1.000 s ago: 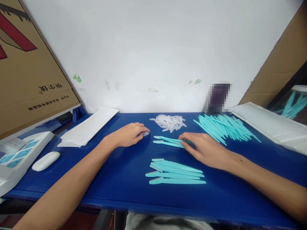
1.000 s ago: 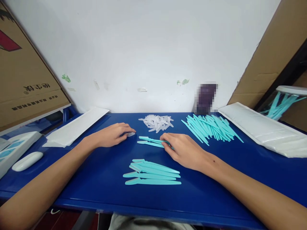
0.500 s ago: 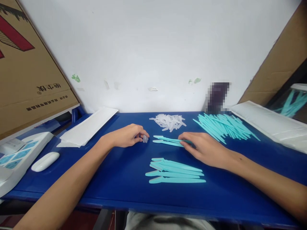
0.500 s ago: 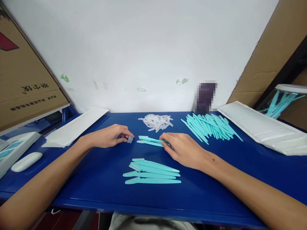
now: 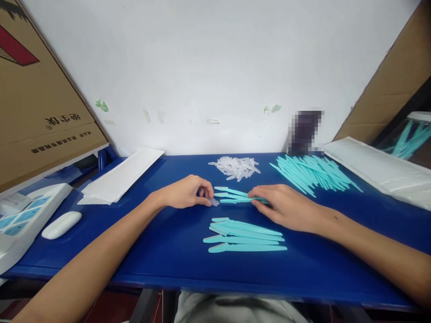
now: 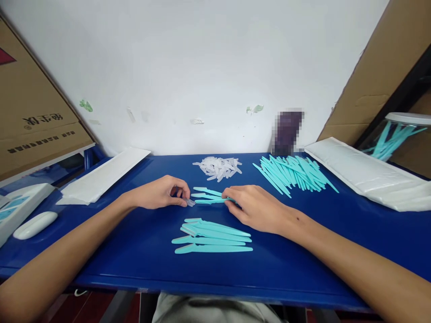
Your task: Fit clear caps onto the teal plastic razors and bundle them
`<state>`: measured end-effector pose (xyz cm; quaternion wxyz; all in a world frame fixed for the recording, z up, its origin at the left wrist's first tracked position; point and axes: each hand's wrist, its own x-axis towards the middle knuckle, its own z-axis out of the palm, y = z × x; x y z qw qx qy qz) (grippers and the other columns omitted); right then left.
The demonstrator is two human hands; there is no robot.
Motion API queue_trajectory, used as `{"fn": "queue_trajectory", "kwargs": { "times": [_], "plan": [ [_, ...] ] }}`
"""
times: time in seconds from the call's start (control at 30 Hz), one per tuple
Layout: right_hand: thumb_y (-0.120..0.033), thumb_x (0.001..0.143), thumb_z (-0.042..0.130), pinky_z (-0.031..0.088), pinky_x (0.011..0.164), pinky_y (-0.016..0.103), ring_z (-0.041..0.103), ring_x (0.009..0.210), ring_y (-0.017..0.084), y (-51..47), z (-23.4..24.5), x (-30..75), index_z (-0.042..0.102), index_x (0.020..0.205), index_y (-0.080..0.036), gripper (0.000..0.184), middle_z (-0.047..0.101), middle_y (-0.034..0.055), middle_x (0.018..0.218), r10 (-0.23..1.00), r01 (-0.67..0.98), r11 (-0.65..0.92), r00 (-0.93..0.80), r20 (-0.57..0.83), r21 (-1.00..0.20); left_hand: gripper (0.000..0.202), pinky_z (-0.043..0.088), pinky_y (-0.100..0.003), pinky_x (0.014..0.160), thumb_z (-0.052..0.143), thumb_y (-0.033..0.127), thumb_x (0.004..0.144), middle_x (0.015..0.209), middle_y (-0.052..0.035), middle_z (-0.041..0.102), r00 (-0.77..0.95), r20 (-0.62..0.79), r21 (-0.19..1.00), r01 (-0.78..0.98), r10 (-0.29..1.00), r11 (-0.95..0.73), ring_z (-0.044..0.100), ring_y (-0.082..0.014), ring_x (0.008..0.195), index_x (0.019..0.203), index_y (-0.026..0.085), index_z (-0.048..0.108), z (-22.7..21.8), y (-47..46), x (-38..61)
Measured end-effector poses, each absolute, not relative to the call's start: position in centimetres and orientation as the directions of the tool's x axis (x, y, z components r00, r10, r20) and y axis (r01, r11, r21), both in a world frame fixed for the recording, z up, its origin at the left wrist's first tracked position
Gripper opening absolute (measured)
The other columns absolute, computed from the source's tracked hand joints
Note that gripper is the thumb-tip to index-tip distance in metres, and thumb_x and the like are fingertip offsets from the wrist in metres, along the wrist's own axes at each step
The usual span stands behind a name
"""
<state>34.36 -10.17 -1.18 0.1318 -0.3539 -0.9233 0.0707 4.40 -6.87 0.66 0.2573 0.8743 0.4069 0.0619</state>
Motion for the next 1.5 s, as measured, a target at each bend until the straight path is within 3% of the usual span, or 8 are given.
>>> {"fn": "queue_trajectory", "kwargs": {
  "times": [0.13, 0.3, 0.6, 0.77, 0.9, 1.2, 1.4, 1.5],
  "plan": [
    [-0.027, 0.099, 0.046, 0.046, 0.065, 0.030, 0.066, 0.075, 0.019, -10.0, -1.4, 34.5, 0.068, 0.107, -0.019, 0.025, 0.072, 0.0079, 0.092, 0.655, 0.619, 0.755, -0.725, 0.213, -0.217, 0.021, 0.042, -0.024, 0.060, 0.075, 0.037, 0.084, 0.077, -0.0012, 0.071, 0.669, -0.083, 0.564, 0.643, 0.739, -0.518, 0.058, -0.0127, 0.067, 0.090, 0.017, 0.074, 0.2, -7.3, 5.6],
    [-0.026, 0.099, 0.046, 0.047, 0.067, 0.030, 0.067, 0.078, 0.020, -10.1, -1.4, 34.5, 0.068, 0.111, -0.020, 0.026, 0.072, 0.0082, 0.096, 0.650, 0.615, 0.759, -0.735, 0.193, -0.213, 0.021, 0.041, -0.023, 0.057, 0.076, 0.037, 0.083, 0.069, -0.0004, 0.069, 0.650, -0.067, 0.552, 0.656, 0.757, -0.515, 0.057, -0.0118, 0.060, 0.088, 0.017, 0.075, 0.1, -7.6, 6.0],
    [-0.028, 0.101, 0.041, 0.047, 0.072, 0.033, 0.066, 0.083, 0.021, -10.3, -1.2, 34.3, 0.064, 0.114, -0.019, 0.028, 0.069, 0.0083, 0.101, 0.664, 0.633, 0.740, -0.741, 0.099, -0.227, 0.019, 0.042, -0.022, 0.058, 0.076, 0.036, 0.084, 0.075, -0.0001, 0.072, 0.667, -0.037, 0.547, 0.636, 0.744, -0.543, 0.058, -0.0109, 0.062, 0.088, 0.018, 0.076, 0.0, -7.8, 6.3],
    [-0.028, 0.102, 0.039, 0.043, 0.065, 0.031, 0.061, 0.073, 0.018, -10.7, -1.6, 33.4, 0.063, 0.113, -0.017, 0.029, 0.067, 0.0072, 0.095, 0.670, 0.639, 0.738, -0.733, 0.118, -0.217, 0.019, 0.041, -0.022, 0.055, 0.077, 0.035, 0.083, 0.067, 0.0009, 0.066, 0.646, 0.057, 0.543, 0.619, 0.761, -0.567, 0.054, -0.0096, 0.057, 0.084, 0.016, 0.075, -0.7, -8.1, 7.2],
    [-0.027, 0.101, 0.041, 0.039, 0.061, 0.029, 0.057, 0.068, 0.016, -10.9, -2.1, 32.9, 0.063, 0.107, -0.017, 0.025, 0.066, 0.0056, 0.090, 0.681, 0.641, 0.730, -0.712, 0.170, -0.238, 0.013, 0.041, -0.023, 0.058, 0.079, 0.030, 0.081, 0.072, 0.0008, 0.068, 0.615, 0.138, 0.546, 0.607, 0.776, -0.578, 0.052, -0.0090, 0.057, 0.080, 0.017, 0.076, -1.2, -8.4, 7.9],
    [-0.024, 0.099, 0.043, 0.033, 0.053, 0.028, 0.050, 0.058, 0.013, -10.8, -2.7, 32.2, 0.063, 0.099, -0.016, 0.021, 0.064, 0.0044, 0.082, 0.688, 0.653, 0.726, -0.692, 0.219, -0.217, 0.011, 0.040, -0.024, 0.056, 0.077, 0.026, 0.082, 0.073, -0.0004, 0.065, 0.614, 0.144, 0.556, 0.599, 0.776, -0.577, 0.053, -0.0107, 0.060, 0.078, 0.016, 0.074, -1.6, -8.4, 8.0],
    [-0.025, 0.100, 0.041, 0.031, 0.052, 0.028, 0.048, 0.057, 0.012, -11.1, -2.6, 32.0, 0.061, 0.098, -0.016, 0.022, 0.062, 0.0030, 0.081, 0.701, 0.663, 0.713, -0.687, 0.191, -0.228, 0.006, 0.039, -0.025, 0.059, 0.073, 0.020, 0.085, 0.074, -0.0014, 0.065, 0.669, 0.161, 0.454, 0.603, 0.725, -0.657, 0.056, -0.0124, 0.064, 0.081, 0.016, 0.074, -1.3, -8.6, 8.2],
    [-0.026, 0.101, 0.040, 0.032, 0.056, 0.029, 0.051, 0.062, 0.014, -11.1, -2.3, 32.2, 0.062, 0.099, -0.016, 0.024, 0.063, 0.0046, 0.085, 0.662, 0.655, 0.747, -0.715, 0.227, -0.116, 0.009, 0.039, -0.026, 0.063, 0.070, 0.025, 0.089, 0.081, -0.0030, 0.068, 0.717, 0.128, 0.355, 0.612, 0.685, -0.706, 0.059, -0.0156, 0.072, 0.087, 0.017, 0.073, -0.9, -8.5, 7.9]
  ]
}}
